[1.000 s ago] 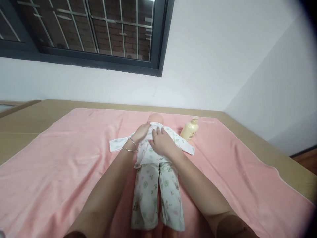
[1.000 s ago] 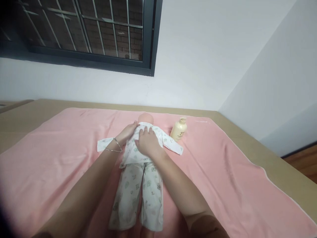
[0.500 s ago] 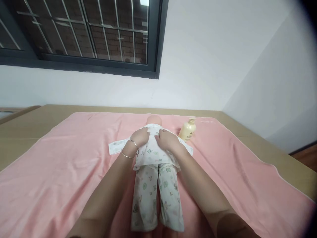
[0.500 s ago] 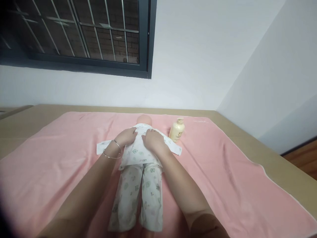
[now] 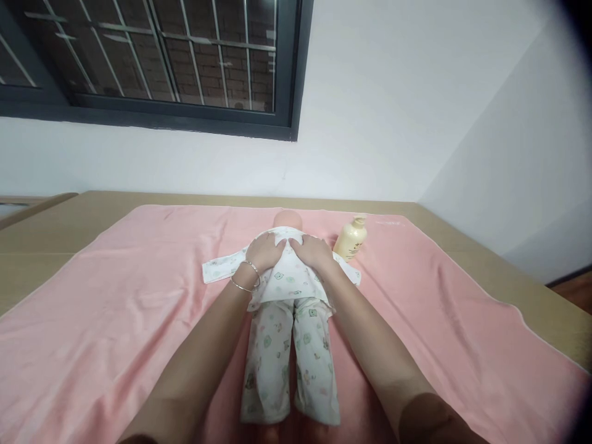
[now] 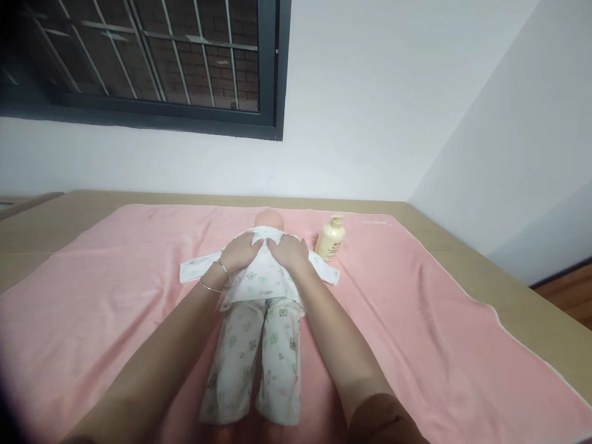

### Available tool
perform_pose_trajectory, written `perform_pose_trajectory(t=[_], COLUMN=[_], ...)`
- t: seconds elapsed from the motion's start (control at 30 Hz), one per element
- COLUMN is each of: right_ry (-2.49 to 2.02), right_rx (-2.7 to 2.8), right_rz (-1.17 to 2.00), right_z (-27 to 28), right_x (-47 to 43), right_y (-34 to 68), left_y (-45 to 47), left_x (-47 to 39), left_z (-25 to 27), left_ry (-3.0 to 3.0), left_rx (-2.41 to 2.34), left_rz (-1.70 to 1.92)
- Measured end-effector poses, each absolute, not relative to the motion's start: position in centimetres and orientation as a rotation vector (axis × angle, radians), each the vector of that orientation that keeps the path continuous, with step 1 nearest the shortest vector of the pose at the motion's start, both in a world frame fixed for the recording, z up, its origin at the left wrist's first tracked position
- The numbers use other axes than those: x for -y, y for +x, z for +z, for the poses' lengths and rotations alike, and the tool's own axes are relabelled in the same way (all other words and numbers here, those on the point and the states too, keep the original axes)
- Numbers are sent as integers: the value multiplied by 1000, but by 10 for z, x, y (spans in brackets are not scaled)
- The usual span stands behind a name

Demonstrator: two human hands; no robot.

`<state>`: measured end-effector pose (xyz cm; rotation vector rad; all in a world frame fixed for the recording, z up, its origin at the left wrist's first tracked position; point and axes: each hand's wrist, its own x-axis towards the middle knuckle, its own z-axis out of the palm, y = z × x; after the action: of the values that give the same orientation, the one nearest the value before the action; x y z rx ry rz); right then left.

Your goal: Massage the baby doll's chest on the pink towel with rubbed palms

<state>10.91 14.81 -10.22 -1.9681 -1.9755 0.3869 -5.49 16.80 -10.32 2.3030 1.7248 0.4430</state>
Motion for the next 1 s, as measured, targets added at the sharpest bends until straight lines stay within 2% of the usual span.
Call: perform_pose_trajectory(t=[0.13, 0.4, 0.73, 0.87, 1.0], right_ry=[-1954, -1891, -1961, -1958, -1936], right_rx=[2067, 2292, 2048, 2132, 2388], right_rz=[354, 514, 369, 315, 256], right_z=[-94, -55, -101, -91, -74], right_x=[-142, -111, -149, -137, -111], right_y=[107, 105, 109, 105, 96], left_y=[-59, -60, -52, -49, -54], left_x=[-166, -141, -174, -160, -133], left_z=[-92, -58, -102, -90, -64], left_ry=[2308, 2253, 2291, 2340, 2430], left_rx=[-1599, -1512, -1679, -1666, -1497], left_rz=[420, 209, 488, 328, -29])
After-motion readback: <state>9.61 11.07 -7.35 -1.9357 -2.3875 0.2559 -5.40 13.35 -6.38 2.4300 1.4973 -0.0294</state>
